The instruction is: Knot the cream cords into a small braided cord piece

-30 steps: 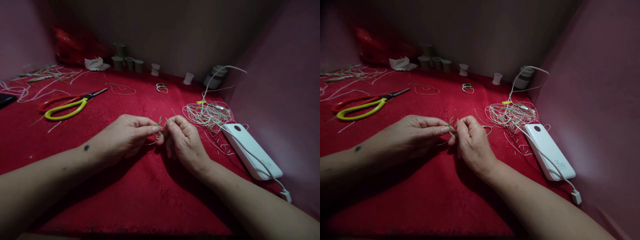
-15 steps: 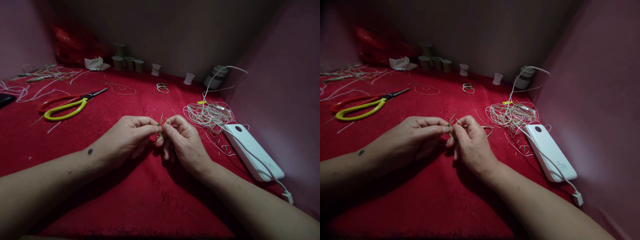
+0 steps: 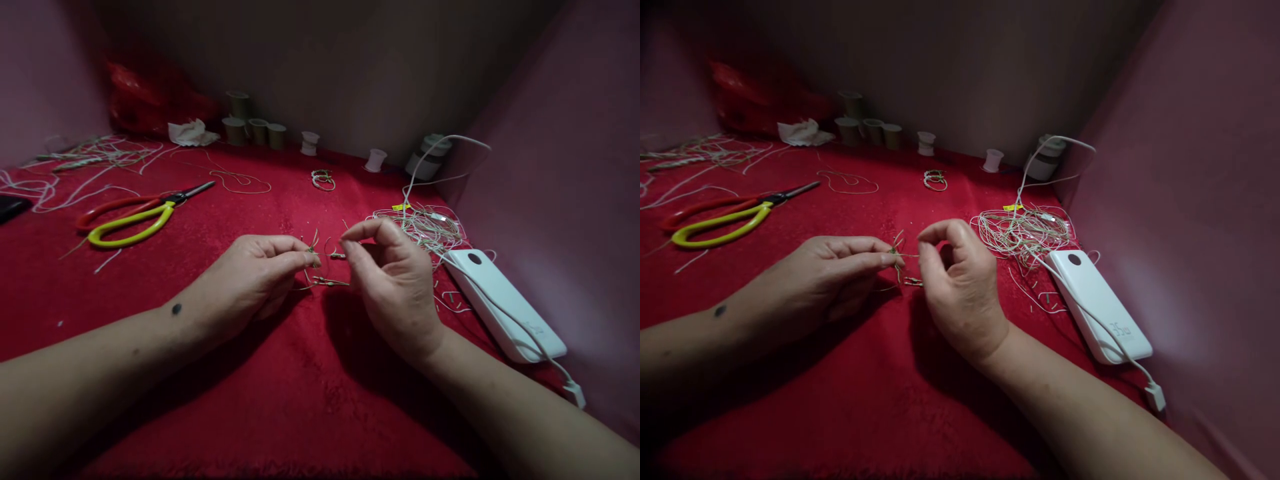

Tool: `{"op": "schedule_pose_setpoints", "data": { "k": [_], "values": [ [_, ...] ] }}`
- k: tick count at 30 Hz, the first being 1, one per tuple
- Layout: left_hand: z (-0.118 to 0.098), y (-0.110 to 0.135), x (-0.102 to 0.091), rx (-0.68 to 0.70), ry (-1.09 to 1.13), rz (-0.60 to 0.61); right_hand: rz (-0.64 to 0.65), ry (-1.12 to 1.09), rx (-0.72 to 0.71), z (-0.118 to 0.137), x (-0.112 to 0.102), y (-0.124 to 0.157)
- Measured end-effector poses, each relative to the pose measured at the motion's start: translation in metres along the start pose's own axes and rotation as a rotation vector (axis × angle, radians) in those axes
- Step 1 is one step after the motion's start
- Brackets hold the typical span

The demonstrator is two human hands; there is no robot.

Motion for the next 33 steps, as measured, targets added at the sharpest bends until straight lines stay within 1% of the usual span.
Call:
{"op": "schedule_pose_setpoints", "data": {
  "k": [2, 3, 6, 11, 14, 19, 21, 23, 27, 29, 33],
  "values": [
    [0.001, 0.0, 0.0, -0.015, 0.008, 0.01, 0.055, 0.079, -0.045, 0.003, 0.004, 0.004],
    [0.001, 0.001, 0.0, -0.021, 0.008, 0.018, 0.083, 0.09, -0.033, 0.002, 0.006, 0.005],
    [0.001, 0.001, 0.001, -0.024, -0.014, 0.052, 0.145, 0.047, 0.068, -0.002, 0.011, 0.006],
    [-0.003, 0.002, 0.002, -0.019, -0.151, 0.173, 0.244, 0.027, 0.21, -0.008, 0.014, 0.001],
    [-0.004, 0.001, 0.0, -0.01, -0.197, 0.203, 0.315, 0.008, 0.279, -0.009, 0.014, 0.0],
    [-0.006, 0.0, -0.003, 0.004, -0.257, 0.254, 0.395, -0.096, 0.411, -0.008, 0.017, 0.002],
    [-0.007, 0.001, -0.004, 0.003, -0.266, 0.251, 0.43, -0.12, 0.416, -0.007, 0.018, 0.003],
    [-0.006, 0.001, -0.004, 0.005, -0.276, 0.239, 0.452, -0.112, 0.387, -0.006, 0.018, 0.003],
    [-0.004, 0.002, -0.005, 0.006, -0.314, 0.272, 0.454, -0.054, 0.343, -0.005, 0.017, 0.002],
    [-0.004, 0.002, -0.007, -0.023, -0.278, 0.266, 0.462, -0.058, 0.352, -0.005, 0.017, 0.003],
    [-0.012, 0.007, -0.01, -0.051, -0.178, 0.204, 0.478, -0.08, 0.366, -0.004, 0.018, 0.004]
  ]
}}
Point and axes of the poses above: each hand's wrist, its own y-axis away from the middle knuckle, its own x-axis out of the palm, z = x × y, the point moved 3 cm from there along -y, towards the middle knuckle, and after that the axes turned 9 degrees about x, right-handed, at the moved point
